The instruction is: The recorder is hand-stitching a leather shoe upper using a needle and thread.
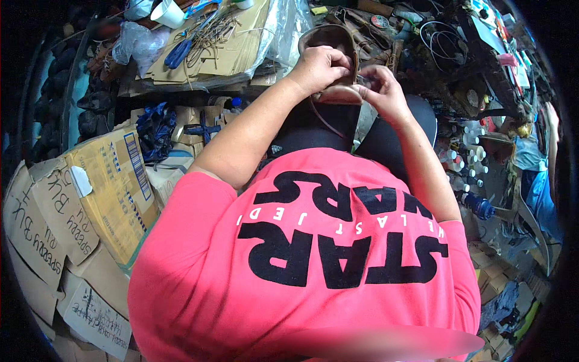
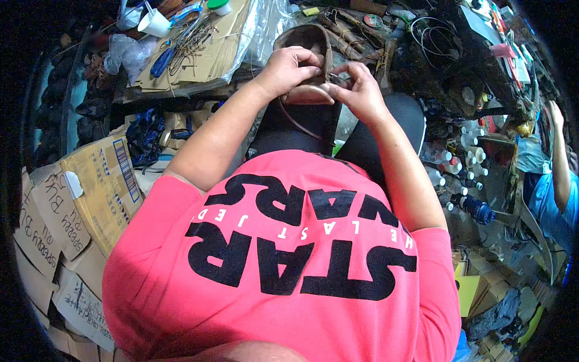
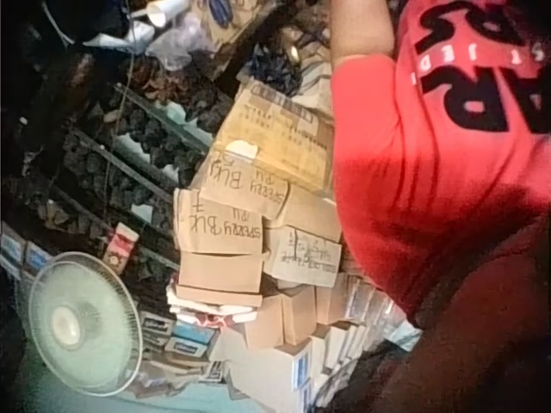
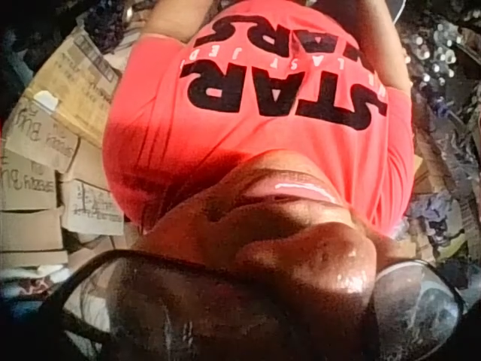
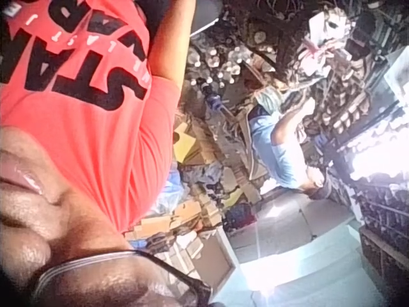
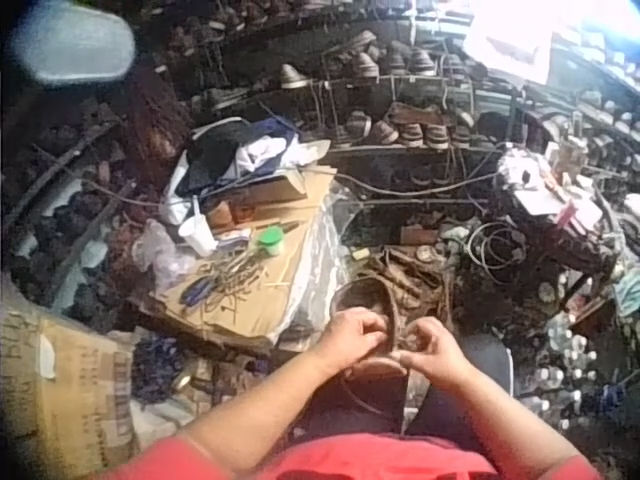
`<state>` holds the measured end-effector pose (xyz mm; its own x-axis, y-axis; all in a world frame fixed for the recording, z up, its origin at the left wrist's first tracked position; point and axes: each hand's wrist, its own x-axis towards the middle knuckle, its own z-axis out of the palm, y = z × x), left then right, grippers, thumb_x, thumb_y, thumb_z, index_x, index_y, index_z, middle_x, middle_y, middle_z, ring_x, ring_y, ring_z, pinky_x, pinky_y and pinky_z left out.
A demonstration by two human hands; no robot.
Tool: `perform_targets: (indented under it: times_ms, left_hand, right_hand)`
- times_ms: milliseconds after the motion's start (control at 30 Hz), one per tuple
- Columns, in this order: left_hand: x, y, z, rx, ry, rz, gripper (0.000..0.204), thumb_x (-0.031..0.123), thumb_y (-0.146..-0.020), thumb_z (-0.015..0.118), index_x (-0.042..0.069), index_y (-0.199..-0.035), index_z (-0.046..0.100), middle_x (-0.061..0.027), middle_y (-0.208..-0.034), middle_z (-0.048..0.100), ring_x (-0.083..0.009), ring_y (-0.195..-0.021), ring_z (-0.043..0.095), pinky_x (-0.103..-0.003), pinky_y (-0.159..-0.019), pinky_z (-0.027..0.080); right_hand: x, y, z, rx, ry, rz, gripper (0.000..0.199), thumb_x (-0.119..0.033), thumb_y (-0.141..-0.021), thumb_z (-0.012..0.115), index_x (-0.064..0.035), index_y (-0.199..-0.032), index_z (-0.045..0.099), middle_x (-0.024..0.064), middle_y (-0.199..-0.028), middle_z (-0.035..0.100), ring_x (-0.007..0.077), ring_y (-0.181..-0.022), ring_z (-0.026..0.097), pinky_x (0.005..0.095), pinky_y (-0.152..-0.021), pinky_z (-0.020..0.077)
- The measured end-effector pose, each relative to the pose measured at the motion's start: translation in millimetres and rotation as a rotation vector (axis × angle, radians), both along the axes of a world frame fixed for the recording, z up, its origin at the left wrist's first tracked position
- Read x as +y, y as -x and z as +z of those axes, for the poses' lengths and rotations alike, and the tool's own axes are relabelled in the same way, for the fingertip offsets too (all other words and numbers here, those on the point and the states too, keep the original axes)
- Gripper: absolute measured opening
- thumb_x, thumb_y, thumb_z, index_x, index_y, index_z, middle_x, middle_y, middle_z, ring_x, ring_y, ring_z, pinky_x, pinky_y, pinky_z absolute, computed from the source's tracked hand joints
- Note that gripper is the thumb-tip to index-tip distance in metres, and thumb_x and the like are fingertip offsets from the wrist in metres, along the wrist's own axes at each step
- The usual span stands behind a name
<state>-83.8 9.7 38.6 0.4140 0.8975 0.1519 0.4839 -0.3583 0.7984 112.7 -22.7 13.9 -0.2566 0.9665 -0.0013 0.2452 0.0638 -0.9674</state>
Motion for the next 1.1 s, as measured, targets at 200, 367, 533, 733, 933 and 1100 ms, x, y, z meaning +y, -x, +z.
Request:
perform_targets:
  times_ms: [200, 367, 533, 733, 933, 1100]
  left_hand:
    - [2.2, -13.5, 10.2, -0.073, 0.021, -0.105, 0.005, 0.002, -0.073, 0.066, 0.002, -0.078, 0.065, -0.006, -0.076, 0.056, -0.0141, -0.074, 0.058, -0.026, -0.068, 0.047]
    - [3.9, -7.4, 31.7, -0.073, 0.174, -0.075, 0.004, 0.003, -0.076, 0.066, 0.0, -0.075, 0.064, -0.0071, -0.083, 0.06, -0.013, -0.078, 0.057, -0.025, -0.072, 0.047]
    - [-4.8, 10.9, 85.2, -0.091, -0.001, -0.131, 0.006, 0.005, -0.077, 0.067, 0.0, -0.079, 0.064, -0.0085, -0.088, 0.064, -0.0141, -0.089, 0.06, -0.027, -0.077, 0.047]
    - [27.0, 189.5, 161.4, -0.269, -0.112, 0.414, 0.012, 0.009, -0.083, 0.063, 0.002, -0.093, 0.066, -0.0089, -0.095, 0.067, -0.0125, -0.085, 0.062, -0.025, -0.078, 0.048]
    - [-16.5, 162.5, 170.1, 0.112, -0.14, 0.226, 0.01, 0.009, -0.08, 0.067, 0.004, -0.088, 0.065, -0.0019, -0.091, 0.065, -0.0112, -0.083, 0.058, -0.024, -0.079, 0.045]
    - [-68.0, 12.0, 169.9, 0.269, -0.394, -0.393, 0.012, 0.005, -0.071, 0.068, 0.002, -0.077, 0.058, -0.0075, -0.08, 0.058, -0.0205, -0.075, 0.057, -0.031, -0.069, 0.044]
  right_hand:
    - [5.2, 4.3, 27.1, -0.277, -0.466, -0.02, 0.056, -0.021, -0.064, 0.079, -0.0134, -0.114, 0.055, 0.0113, -0.12, 0.051, 0.0272, -0.099, 0.055, 0.0323, -0.077, 0.0491]
    - [-4.2, -18.5, 51.5, 0.007, -0.017, 0.001, 0.047, -0.016, -0.067, 0.075, -0.0101, -0.11, 0.055, 0.0028, -0.097, 0.061, 0.0077, -0.087, 0.057, 0.0234, -0.075, 0.0466]
    - [-10.9, -40.9, 57.7, -0.186, -0.291, 0.002, 0.043, -0.015, -0.067, 0.075, -0.0093, -0.106, 0.057, 0.0072, -0.092, 0.062, 0.0144, -0.088, 0.058, 0.0277, -0.078, 0.0462]
    - [-57.5, -90.1, 40.4, -0.423, -0.196, -0.048, 0.045, -0.022, -0.065, 0.074, -0.0119, -0.105, 0.058, 0.0088, -0.095, 0.062, 0.0242, -0.093, 0.055, 0.0355, -0.082, 0.0421]
    - [-98.7, -77.5, 68.5, -0.995, -0.327, 0.115, 0.063, -0.029, -0.067, 0.073, -0.0238, -0.125, 0.051, 0.0069, -0.128, 0.049, 0.0266, -0.121, 0.04, 0.0464, -0.099, 0.0275]
    - [-90.3, -77.7, 109.9, -0.522, -0.436, 0.059, 0.053, -0.022, -0.072, 0.072, -0.0137, -0.122, 0.056, 0.0116, -0.121, 0.054, 0.0262, -0.108, 0.054, 0.0371, -0.094, 0.0391]
